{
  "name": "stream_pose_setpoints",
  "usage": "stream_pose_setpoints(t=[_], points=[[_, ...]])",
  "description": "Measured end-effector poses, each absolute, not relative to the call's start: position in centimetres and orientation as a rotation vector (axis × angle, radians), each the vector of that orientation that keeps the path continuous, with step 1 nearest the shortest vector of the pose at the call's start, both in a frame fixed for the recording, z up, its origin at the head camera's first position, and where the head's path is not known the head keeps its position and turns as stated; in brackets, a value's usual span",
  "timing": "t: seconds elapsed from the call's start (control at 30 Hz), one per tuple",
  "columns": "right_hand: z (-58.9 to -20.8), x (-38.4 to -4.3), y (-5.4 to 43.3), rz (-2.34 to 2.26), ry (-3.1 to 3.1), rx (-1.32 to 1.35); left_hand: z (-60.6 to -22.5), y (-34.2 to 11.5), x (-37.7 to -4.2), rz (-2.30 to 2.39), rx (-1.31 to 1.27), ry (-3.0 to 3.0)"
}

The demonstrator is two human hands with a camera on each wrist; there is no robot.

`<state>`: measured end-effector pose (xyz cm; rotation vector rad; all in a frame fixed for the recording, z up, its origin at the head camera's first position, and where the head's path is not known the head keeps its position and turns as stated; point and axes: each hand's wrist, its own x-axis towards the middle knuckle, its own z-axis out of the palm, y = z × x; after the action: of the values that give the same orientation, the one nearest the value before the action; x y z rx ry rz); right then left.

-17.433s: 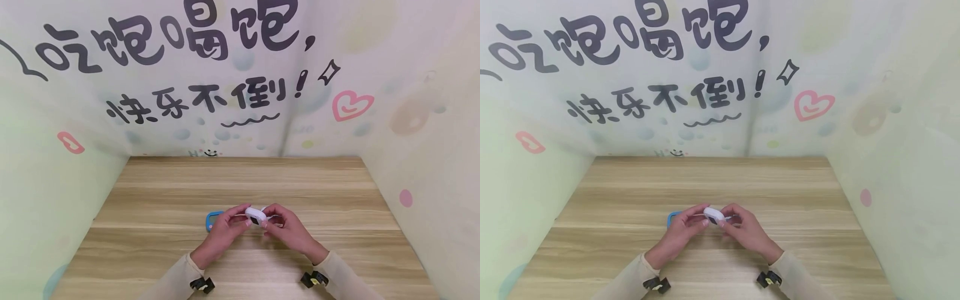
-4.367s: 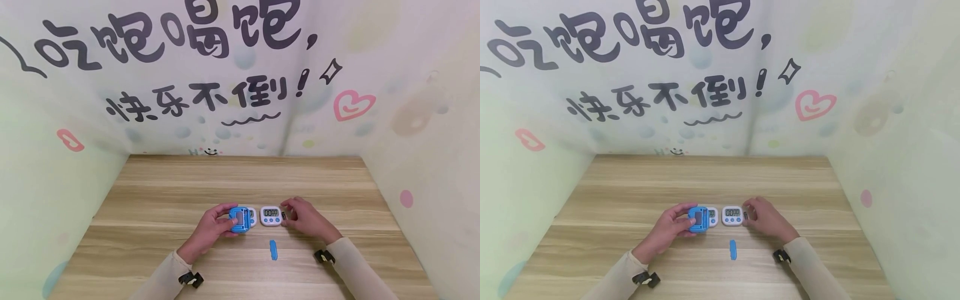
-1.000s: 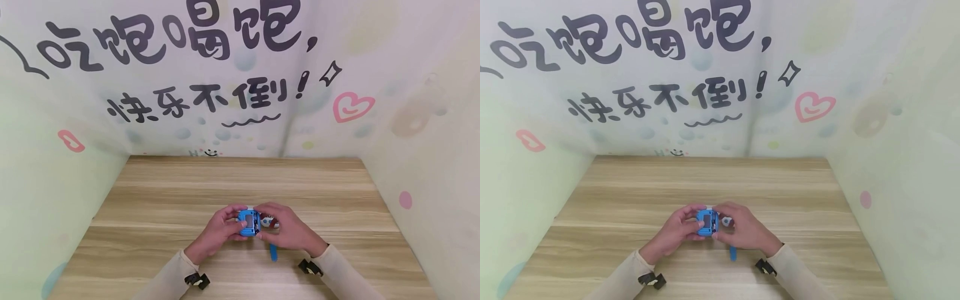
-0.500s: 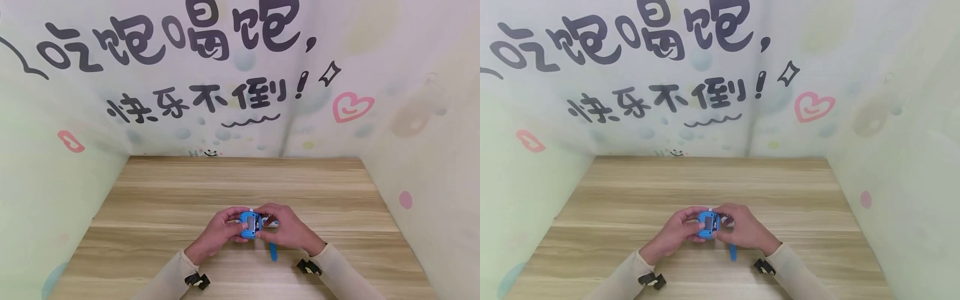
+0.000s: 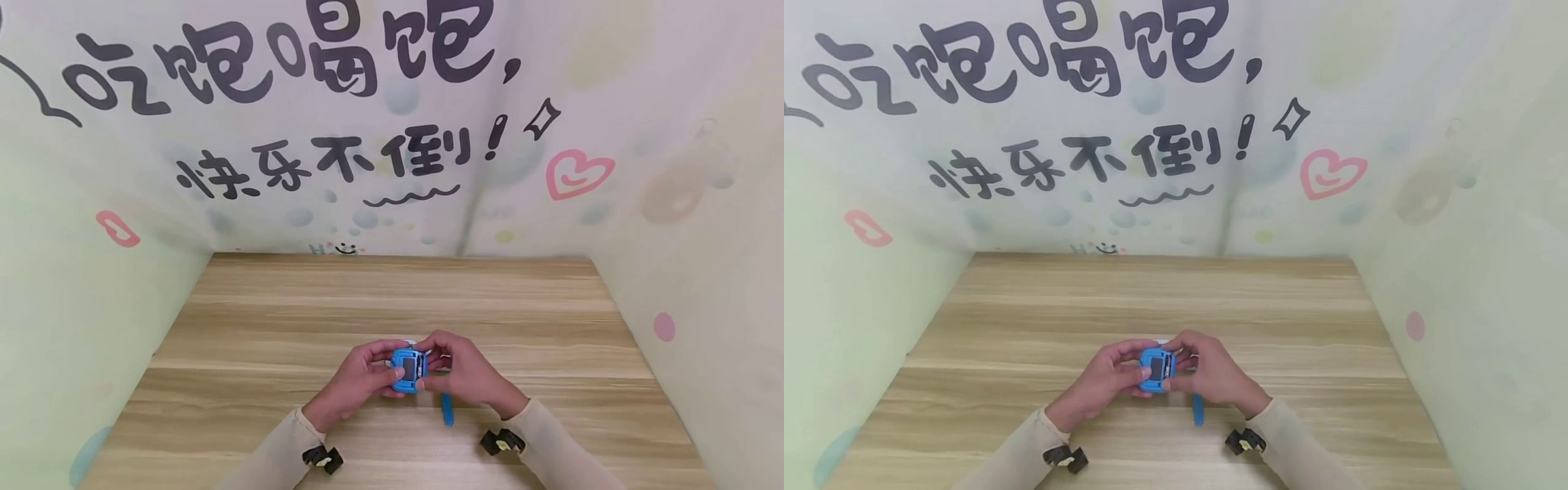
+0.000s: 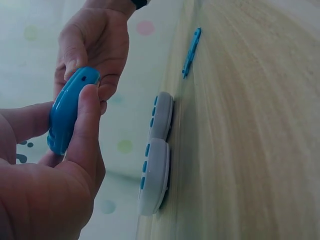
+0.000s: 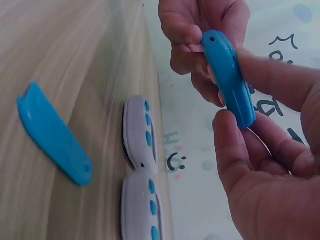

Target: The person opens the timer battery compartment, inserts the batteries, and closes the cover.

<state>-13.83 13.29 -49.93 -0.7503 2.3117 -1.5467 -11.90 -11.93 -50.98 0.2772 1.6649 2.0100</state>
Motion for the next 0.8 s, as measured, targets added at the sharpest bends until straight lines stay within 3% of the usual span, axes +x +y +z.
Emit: stream_pose_setpoints(t=[0.8], points=[[-51.0, -12.9, 16.1, -1.361, 2.509, -0.813, -51.5, -12.9, -11.8, 2.014, 0.124, 1.749]])
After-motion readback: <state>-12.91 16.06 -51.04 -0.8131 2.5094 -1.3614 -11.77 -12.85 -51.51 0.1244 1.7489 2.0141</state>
